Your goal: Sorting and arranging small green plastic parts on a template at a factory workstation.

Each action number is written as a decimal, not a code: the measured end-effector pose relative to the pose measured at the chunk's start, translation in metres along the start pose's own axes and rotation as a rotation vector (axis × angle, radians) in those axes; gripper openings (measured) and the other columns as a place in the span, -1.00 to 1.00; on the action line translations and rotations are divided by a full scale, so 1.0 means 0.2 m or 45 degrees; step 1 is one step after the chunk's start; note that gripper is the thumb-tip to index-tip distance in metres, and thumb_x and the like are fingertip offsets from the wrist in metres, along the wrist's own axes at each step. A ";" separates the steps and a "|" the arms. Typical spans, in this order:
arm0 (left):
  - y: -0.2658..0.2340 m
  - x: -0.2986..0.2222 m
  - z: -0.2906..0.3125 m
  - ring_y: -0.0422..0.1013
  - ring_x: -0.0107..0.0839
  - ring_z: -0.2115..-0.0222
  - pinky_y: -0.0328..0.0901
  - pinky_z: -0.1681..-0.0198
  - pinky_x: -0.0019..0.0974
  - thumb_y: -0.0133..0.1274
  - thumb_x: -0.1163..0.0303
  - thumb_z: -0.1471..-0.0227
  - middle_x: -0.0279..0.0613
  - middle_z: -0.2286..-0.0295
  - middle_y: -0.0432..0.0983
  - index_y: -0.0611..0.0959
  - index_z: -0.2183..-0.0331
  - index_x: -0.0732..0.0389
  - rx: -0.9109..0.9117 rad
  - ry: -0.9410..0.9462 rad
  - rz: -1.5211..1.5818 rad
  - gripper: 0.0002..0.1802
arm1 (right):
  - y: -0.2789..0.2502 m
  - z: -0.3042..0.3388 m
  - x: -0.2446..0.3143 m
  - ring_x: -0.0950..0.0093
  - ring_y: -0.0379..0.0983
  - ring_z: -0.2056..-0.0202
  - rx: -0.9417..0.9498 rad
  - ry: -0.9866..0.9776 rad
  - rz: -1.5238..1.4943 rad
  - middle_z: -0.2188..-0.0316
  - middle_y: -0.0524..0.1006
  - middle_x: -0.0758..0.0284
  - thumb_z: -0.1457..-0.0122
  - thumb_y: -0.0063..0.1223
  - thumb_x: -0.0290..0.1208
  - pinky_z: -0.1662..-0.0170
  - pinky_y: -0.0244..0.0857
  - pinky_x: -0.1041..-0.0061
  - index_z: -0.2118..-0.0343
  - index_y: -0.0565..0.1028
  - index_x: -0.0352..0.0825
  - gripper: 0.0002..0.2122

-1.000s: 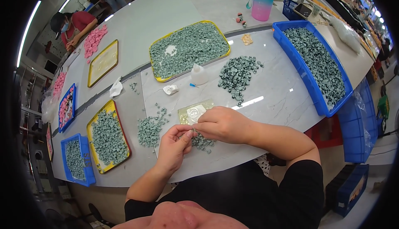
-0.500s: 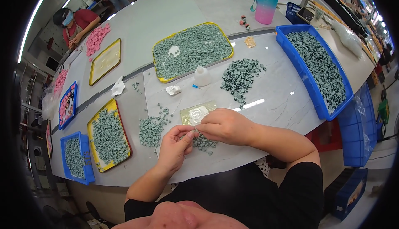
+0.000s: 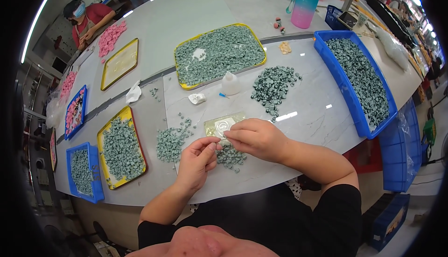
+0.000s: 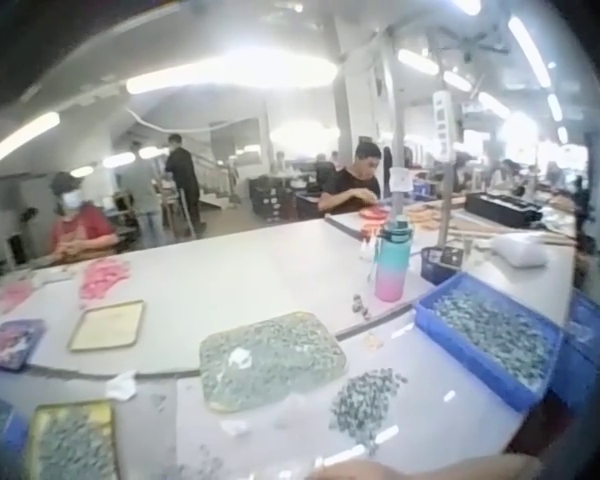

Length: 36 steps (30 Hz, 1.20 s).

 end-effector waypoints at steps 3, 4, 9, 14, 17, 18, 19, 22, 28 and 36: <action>0.00 0.01 0.01 0.06 -0.70 0.67 -0.03 0.66 -0.59 -0.10 0.49 -0.09 -0.26 0.44 0.39 0.49 0.21 0.34 0.017 -0.026 -0.004 -0.79 | 0.00 -0.01 0.03 0.39 0.47 0.48 -0.005 -0.046 -0.020 0.46 0.52 0.28 0.19 0.20 -0.62 0.45 0.36 0.51 0.32 0.53 -0.35 -0.72; 0.00 0.01 0.01 0.07 -0.70 0.67 -0.03 0.66 -0.58 -0.09 0.49 -0.09 -0.27 0.45 0.38 0.49 0.21 0.34 0.010 -0.039 -0.016 -0.79 | 0.00 -0.01 0.04 0.39 0.47 0.48 0.003 -0.059 -0.031 0.46 0.52 0.27 0.19 0.20 -0.62 0.45 0.36 0.51 0.32 0.53 -0.35 -0.73; 0.00 0.01 0.02 0.07 -0.69 0.67 -0.04 0.66 -0.58 -0.09 0.48 -0.09 -0.28 0.46 0.38 0.50 0.22 0.36 0.006 -0.040 -0.024 -0.79 | 0.01 0.00 0.04 0.40 0.47 0.47 0.010 -0.066 -0.046 0.46 0.52 0.27 0.18 0.20 -0.62 0.45 0.36 0.51 0.33 0.53 -0.36 -0.74; 0.01 0.01 0.00 0.06 -0.69 0.67 -0.04 0.66 -0.57 -0.07 0.46 -0.09 -0.29 0.46 0.39 0.50 0.21 0.35 0.031 -0.027 -0.037 -0.78 | 0.02 -0.01 0.03 0.40 0.46 0.47 -0.007 -0.075 -0.035 0.47 0.51 0.29 0.17 0.20 -0.61 0.44 0.35 0.51 0.33 0.52 -0.36 -0.75; 0.03 0.05 0.00 0.06 -0.69 0.66 -0.04 0.66 -0.57 -0.07 0.46 -0.09 -0.30 0.47 0.39 0.50 0.20 0.36 0.067 -0.041 -0.030 -0.77 | 0.05 0.00 0.06 0.42 0.45 0.47 0.028 -0.135 0.006 0.46 0.50 0.31 0.18 0.20 -0.59 0.45 0.31 0.50 0.33 0.52 -0.36 -0.74; 0.03 0.04 0.00 0.06 -0.69 0.66 -0.04 0.66 -0.57 -0.07 0.46 -0.09 -0.30 0.47 0.39 0.50 0.20 0.36 0.064 -0.040 -0.028 -0.77 | 0.05 0.00 0.06 0.42 0.45 0.47 0.030 -0.137 0.003 0.46 0.50 0.31 0.18 0.20 -0.59 0.45 0.31 0.50 0.33 0.52 -0.36 -0.74; 0.04 0.03 0.00 0.06 -0.69 0.66 -0.04 0.65 -0.58 -0.07 0.46 -0.09 -0.30 0.48 0.40 0.49 0.20 0.36 0.104 -0.019 -0.053 -0.77 | 0.06 -0.01 0.07 0.42 0.44 0.48 0.061 -0.150 0.012 0.45 0.50 0.31 0.18 0.20 -0.57 0.46 0.29 0.49 0.32 0.51 -0.36 -0.73; 0.02 0.02 0.01 0.06 -0.69 0.66 -0.04 0.65 -0.58 -0.05 0.44 -0.09 -0.31 0.49 0.40 0.50 0.21 0.37 0.130 0.004 -0.076 -0.76 | 0.10 -0.01 0.10 0.42 0.42 0.49 0.116 -0.203 0.047 0.45 0.49 0.31 0.19 0.20 -0.56 0.48 0.26 0.47 0.31 0.49 -0.38 -0.71; -0.07 -0.02 0.03 0.09 -0.70 0.65 -0.03 0.65 -0.58 -0.02 0.40 -0.08 -0.33 0.50 0.40 0.53 0.24 0.36 0.085 0.071 -0.212 -0.76 | 0.17 -0.04 0.16 0.41 0.40 0.48 0.173 -0.273 0.080 0.43 0.47 0.30 0.16 0.09 -0.53 0.46 0.26 0.47 0.27 0.46 -0.40 -0.70; -0.08 -0.18 0.07 0.20 -0.67 0.62 0.09 0.60 -0.59 0.00 0.39 -0.06 -0.34 0.51 0.42 0.59 0.30 0.33 0.046 0.411 -0.703 -0.79 | 0.18 -0.10 0.20 0.39 0.41 0.50 0.240 -0.319 0.037 0.43 0.48 0.24 0.22 0.18 -0.59 0.47 0.26 0.47 0.32 0.47 -0.46 -0.70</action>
Point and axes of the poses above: each hand's wrist, its own z-axis away from the middle knuckle, its own y-axis out of the palm, x = y × z, the point moved 10 cm from there along -z, towards the middle knuckle
